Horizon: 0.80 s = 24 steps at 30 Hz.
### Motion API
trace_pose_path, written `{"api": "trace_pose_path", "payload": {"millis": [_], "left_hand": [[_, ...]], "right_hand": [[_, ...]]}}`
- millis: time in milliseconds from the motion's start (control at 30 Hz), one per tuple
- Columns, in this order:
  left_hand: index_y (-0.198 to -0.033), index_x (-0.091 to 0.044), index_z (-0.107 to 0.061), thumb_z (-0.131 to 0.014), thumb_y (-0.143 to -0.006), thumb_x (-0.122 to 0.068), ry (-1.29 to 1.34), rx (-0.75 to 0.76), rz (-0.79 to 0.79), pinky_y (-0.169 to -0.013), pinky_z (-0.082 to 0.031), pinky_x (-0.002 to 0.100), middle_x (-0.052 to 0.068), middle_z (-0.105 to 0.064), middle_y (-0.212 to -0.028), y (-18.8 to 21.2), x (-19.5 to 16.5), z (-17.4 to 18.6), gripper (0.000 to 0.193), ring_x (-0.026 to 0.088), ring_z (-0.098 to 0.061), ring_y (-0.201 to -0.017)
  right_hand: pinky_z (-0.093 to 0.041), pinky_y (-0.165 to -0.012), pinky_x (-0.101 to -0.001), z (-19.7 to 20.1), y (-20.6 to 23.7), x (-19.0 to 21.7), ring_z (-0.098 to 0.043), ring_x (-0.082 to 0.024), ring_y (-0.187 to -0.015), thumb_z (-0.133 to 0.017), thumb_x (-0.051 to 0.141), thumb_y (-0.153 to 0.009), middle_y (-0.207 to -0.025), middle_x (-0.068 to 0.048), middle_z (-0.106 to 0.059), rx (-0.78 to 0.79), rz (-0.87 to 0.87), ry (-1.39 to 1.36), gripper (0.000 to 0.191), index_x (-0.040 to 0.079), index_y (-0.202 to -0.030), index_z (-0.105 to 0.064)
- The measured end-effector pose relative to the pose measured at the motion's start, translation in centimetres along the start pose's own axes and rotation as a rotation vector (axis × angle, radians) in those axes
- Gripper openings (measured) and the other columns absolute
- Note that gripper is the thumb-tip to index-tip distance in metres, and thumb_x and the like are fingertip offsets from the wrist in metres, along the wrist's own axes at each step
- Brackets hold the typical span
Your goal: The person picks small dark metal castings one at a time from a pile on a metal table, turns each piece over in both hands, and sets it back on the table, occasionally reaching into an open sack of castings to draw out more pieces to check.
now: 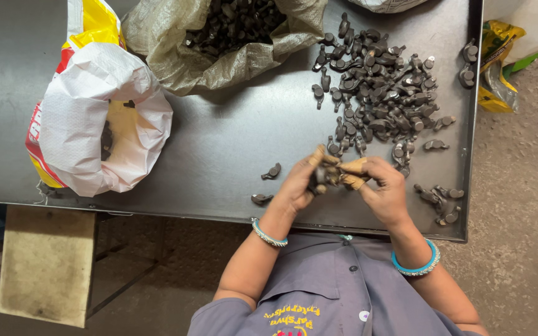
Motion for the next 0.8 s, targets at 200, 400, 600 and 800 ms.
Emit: {"api": "trace_pose_path", "payload": {"millis": [200,400,600,800], "left_hand": [[-0.118,-0.005,-0.064,-0.065,-0.093,-0.050,0.300,-0.283,-0.254,-0.049,-0.049,0.021,0.008,-0.072,-0.096,-2.6,-12.2,2.5,0.051,0.013,-0.069,-0.074],[-0.134,0.011,-0.042,-0.071,-0.086,-0.054,0.672,0.015,-0.686,-0.098,-0.059,0.053,0.025,-0.055,-0.125,-2.4,-30.1,2.9,0.086,0.039,-0.061,-0.115],[-0.140,0.003,-0.052,-0.074,-0.088,-0.026,0.026,-0.282,-0.826,-0.102,-0.055,0.043,0.014,-0.058,-0.134,-2.7,-26.2,2.4,0.064,0.031,-0.059,-0.121],[-0.120,-0.001,-0.075,-0.081,-0.089,-0.008,-0.611,-0.141,-0.588,-0.089,-0.056,0.025,0.008,-0.076,-0.109,0.7,-10.0,-3.3,0.033,0.013,-0.067,-0.099]], "right_hand": [[-0.050,-0.085,-0.0391,-0.3,-0.6,2.2,-0.062,-0.028,-0.097,-0.080,0.000,-0.074,-0.101,-0.008,-0.071,0.140,-0.030,0.423,0.043,0.012,-0.115,-0.075],[-0.043,-0.089,-0.0484,-2.5,1.7,2.0,-0.065,-0.028,-0.111,-0.074,-0.004,-0.073,-0.109,-0.001,-0.075,0.156,0.207,0.619,0.035,0.012,-0.103,-0.071],[-0.053,-0.095,-0.0422,0.5,2.4,-5.5,-0.065,-0.029,-0.110,-0.074,-0.007,-0.076,-0.109,-0.010,-0.071,0.020,-0.082,0.094,0.027,0.007,-0.098,-0.067],[-0.056,-0.098,-0.0365,1.8,2.2,-11.1,-0.069,-0.026,-0.114,-0.072,-0.009,-0.090,-0.121,-0.016,-0.072,-0.100,-0.327,-1.014,0.027,0.003,-0.113,-0.064]]}}
Point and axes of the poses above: each hand's wrist, its own y-axis away from the middle knuckle, its own z-axis out of the back of the hand, x = y × z, the point moved 9 cm from there along -y, towards the middle knuckle
